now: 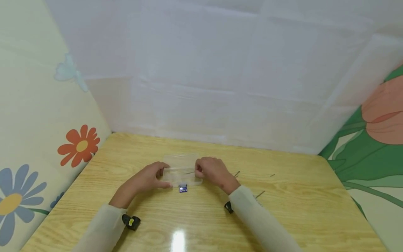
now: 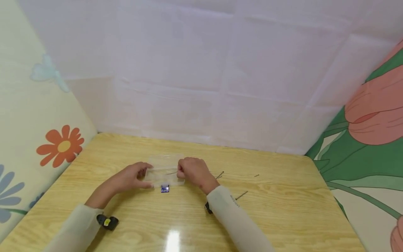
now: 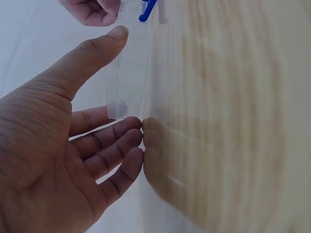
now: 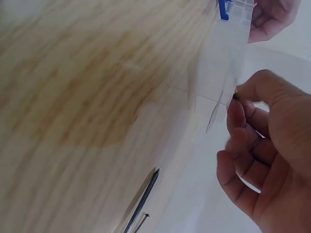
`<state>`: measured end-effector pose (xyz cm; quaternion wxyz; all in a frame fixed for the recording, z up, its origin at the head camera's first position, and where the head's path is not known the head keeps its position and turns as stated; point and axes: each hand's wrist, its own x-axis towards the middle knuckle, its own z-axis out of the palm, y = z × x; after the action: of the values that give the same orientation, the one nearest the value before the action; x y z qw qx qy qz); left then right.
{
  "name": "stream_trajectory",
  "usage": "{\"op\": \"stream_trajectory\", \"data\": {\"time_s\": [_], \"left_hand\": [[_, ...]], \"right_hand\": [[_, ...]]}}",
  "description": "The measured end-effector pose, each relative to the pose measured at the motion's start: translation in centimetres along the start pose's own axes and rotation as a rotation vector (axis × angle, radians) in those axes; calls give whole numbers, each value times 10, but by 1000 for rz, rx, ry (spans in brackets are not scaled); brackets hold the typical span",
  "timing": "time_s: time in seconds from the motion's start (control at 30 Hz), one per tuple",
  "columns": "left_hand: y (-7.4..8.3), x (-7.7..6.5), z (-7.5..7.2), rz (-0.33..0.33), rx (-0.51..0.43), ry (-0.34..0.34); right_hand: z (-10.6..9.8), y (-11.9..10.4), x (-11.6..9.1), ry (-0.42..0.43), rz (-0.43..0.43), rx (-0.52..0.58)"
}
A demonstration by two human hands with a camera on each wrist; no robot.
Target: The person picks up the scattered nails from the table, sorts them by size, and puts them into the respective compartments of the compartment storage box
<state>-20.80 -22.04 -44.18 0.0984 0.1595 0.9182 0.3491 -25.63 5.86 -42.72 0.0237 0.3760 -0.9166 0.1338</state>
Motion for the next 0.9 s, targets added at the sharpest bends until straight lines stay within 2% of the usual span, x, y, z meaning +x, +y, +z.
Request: {"op": "stream_trajectory", "data": {"time_s": [0.33, 0.57, 0.9], "left_hand": [[-2, 1, 1, -4, -10, -2], [0, 0, 0, 0, -22, -10], [-2, 1, 0, 9, -5, -9]], "right_hand": [[-4, 0, -10, 31, -3, 3], [-11, 0, -24, 31, 10, -25], [-23, -6, -46, 32, -22, -81]]}}
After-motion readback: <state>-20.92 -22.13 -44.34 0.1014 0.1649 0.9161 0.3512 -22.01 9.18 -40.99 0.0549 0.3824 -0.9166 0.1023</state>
